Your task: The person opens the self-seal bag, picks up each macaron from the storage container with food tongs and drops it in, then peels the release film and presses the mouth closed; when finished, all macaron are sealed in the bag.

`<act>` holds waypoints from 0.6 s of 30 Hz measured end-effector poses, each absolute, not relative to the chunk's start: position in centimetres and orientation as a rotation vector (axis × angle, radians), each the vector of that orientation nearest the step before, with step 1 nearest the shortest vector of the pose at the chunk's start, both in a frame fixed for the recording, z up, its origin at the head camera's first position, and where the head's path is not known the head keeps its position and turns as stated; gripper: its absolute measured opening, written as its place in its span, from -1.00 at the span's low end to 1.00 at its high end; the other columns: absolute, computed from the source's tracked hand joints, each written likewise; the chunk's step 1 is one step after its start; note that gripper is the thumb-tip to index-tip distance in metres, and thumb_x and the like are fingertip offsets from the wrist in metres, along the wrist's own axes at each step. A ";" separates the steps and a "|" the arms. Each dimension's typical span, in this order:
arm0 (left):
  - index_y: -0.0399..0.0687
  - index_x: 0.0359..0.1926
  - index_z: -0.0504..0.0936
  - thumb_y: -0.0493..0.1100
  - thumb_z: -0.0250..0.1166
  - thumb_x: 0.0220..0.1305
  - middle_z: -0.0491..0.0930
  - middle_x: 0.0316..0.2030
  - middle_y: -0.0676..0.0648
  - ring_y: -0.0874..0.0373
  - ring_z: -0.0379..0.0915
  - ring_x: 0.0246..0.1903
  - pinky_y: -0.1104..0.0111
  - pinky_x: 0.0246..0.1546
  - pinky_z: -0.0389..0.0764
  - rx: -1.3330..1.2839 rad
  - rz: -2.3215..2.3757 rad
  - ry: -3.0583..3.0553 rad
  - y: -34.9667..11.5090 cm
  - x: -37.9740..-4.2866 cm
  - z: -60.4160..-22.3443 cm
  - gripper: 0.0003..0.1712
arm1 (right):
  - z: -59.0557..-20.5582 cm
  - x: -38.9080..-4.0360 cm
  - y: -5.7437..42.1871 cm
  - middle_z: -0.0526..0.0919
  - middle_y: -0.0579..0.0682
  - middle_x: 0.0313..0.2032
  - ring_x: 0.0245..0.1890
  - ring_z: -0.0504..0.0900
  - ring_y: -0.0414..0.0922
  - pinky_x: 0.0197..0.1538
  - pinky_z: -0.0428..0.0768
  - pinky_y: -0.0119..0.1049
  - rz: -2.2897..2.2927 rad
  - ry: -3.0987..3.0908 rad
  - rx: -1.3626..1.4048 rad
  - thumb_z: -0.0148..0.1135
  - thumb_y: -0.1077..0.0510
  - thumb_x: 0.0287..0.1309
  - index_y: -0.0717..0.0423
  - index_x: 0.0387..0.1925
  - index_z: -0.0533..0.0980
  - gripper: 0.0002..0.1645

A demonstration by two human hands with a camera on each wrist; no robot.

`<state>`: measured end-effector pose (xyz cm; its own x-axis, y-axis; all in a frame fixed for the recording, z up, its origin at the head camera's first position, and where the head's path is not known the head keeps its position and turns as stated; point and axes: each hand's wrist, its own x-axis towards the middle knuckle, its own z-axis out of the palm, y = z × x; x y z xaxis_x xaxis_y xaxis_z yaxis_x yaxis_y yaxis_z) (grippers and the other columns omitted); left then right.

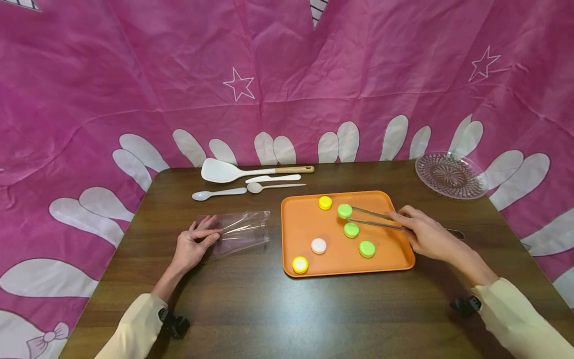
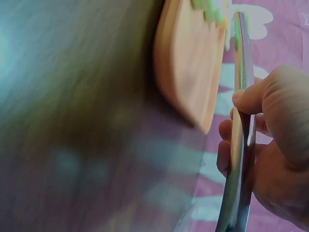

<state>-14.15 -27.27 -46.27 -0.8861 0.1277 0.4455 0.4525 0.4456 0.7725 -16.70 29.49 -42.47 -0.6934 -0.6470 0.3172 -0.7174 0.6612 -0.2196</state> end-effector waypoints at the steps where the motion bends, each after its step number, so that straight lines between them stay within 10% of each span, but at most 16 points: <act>1: -0.52 -0.30 0.72 -0.61 0.35 0.10 0.49 0.04 -0.58 -0.57 0.27 0.19 -0.43 0.25 -0.06 -0.490 -1.416 -2.383 -27.2 -14.1 -46.1 -0.88 | -42.3 -16.8 29.0 0.50 0.04 -0.17 -0.31 0.44 -0.13 -0.37 0.50 -0.23 0.498 -2.664 1.120 0.30 0.60 -0.10 0.24 0.21 0.53 -0.26; 18: -0.54 -0.31 0.71 -0.60 0.36 0.09 0.49 0.03 -0.58 -0.56 0.29 0.18 -0.44 0.23 -0.06 -0.502 -1.375 -2.391 -27.0 -13.9 -45.9 -0.90 | -41.4 -19.1 18.8 0.48 -0.03 -0.19 -0.30 0.40 -0.12 -0.28 0.49 -0.25 0.583 -2.788 1.250 0.25 0.50 0.12 0.09 0.30 0.51 -0.31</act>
<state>-13.89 -27.04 -45.89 -0.8809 0.1341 0.4540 0.4598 0.4703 0.7532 -19.12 18.83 -41.43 -0.6764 -0.7145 0.1786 -0.7262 0.6066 -0.3235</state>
